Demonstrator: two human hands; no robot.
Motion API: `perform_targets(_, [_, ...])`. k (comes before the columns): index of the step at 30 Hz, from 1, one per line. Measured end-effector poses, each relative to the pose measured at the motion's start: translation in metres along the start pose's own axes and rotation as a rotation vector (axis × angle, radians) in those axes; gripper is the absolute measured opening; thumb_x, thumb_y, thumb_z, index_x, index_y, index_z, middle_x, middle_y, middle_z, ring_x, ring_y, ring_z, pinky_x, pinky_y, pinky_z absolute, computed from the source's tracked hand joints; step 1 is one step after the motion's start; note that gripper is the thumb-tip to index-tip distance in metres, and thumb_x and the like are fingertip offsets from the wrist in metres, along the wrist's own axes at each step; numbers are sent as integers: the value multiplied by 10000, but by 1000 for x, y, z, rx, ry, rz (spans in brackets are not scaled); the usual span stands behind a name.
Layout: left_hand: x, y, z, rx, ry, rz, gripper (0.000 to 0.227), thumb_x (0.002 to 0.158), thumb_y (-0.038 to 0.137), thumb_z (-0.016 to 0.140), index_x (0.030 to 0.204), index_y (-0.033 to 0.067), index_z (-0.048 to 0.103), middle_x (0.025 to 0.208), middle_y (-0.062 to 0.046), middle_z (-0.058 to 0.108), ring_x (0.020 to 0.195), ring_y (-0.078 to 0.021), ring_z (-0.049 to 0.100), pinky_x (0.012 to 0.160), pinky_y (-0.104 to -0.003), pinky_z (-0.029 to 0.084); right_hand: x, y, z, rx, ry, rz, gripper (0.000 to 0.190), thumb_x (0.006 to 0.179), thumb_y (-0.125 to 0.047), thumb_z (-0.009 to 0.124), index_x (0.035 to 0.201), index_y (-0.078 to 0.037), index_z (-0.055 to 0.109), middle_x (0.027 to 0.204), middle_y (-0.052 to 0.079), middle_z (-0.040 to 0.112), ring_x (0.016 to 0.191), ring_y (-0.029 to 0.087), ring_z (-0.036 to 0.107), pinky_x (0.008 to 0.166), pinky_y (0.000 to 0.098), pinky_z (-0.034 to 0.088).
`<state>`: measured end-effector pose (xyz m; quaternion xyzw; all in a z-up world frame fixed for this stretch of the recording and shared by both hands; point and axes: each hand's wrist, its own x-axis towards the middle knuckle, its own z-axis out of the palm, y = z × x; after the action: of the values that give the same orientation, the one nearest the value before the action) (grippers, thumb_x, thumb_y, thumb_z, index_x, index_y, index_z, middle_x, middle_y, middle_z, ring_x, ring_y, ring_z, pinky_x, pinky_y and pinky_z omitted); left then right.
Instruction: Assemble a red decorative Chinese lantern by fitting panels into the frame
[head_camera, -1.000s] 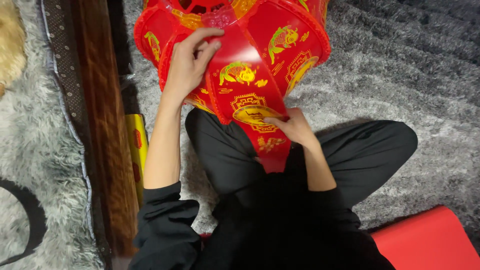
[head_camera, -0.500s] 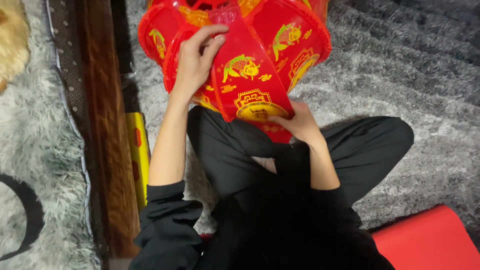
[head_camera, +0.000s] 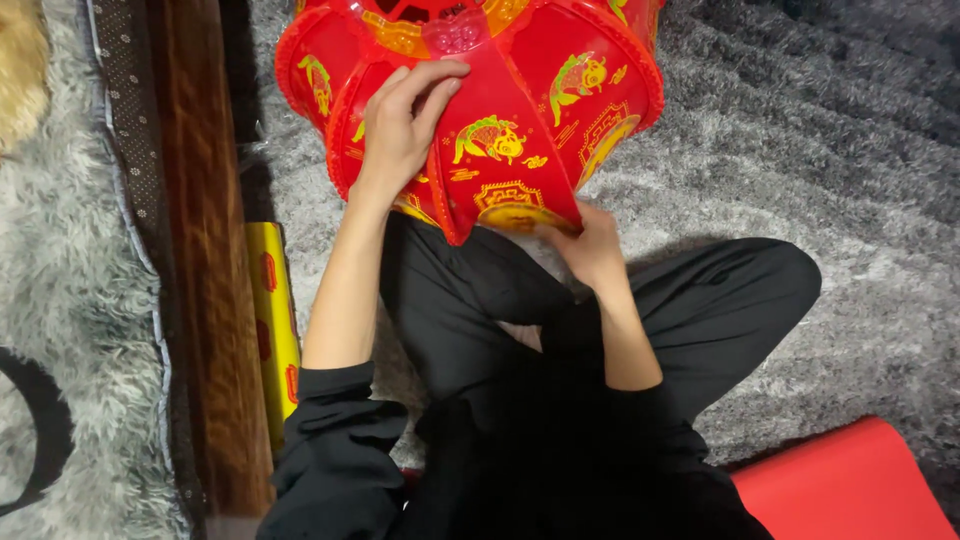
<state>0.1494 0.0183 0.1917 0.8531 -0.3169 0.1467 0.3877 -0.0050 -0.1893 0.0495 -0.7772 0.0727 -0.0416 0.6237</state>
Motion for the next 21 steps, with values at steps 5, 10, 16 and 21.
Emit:
perform_targets(5, [0, 6, -4, 26, -40, -55, 149, 999, 102, 723, 1144, 92, 754, 807, -43, 621, 644, -143, 514, 573, -272, 419, 2, 15, 10, 203, -59, 35, 336, 815, -4, 803, 1128, 48, 693, 972, 96, 765, 794, 157, 681, 716, 262, 538])
perform_targets(10, [-1, 9, -1, 36, -52, -62, 147, 997, 114, 727, 1140, 107, 761, 785, -32, 572, 653, -139, 496, 575, -269, 402, 4, 36, 12, 279, -51, 44, 303, 830, -13, 804, 1113, 46, 714, 978, 93, 766, 801, 140, 671, 724, 240, 533])
perform_targets(16, [1, 15, -1, 94, -67, -52, 163, 992, 143, 749, 1154, 124, 767, 768, -35, 550, 641, -148, 486, 566, -281, 397, 1, 48, 23, 365, -9, 117, 317, 821, -13, 810, 1113, 61, 710, 974, 97, 767, 807, 155, 692, 736, 246, 547])
perform_targets(21, [3, 27, -5, 100, -51, -8, 152, 975, 88, 771, 1125, 68, 775, 754, -50, 580, 617, -153, 488, 546, -281, 387, 4, 48, 17, 291, -48, 148, 259, 827, -66, 828, 1047, 35, 738, 743, 6, 660, 607, 81, 496, 555, 215, 395])
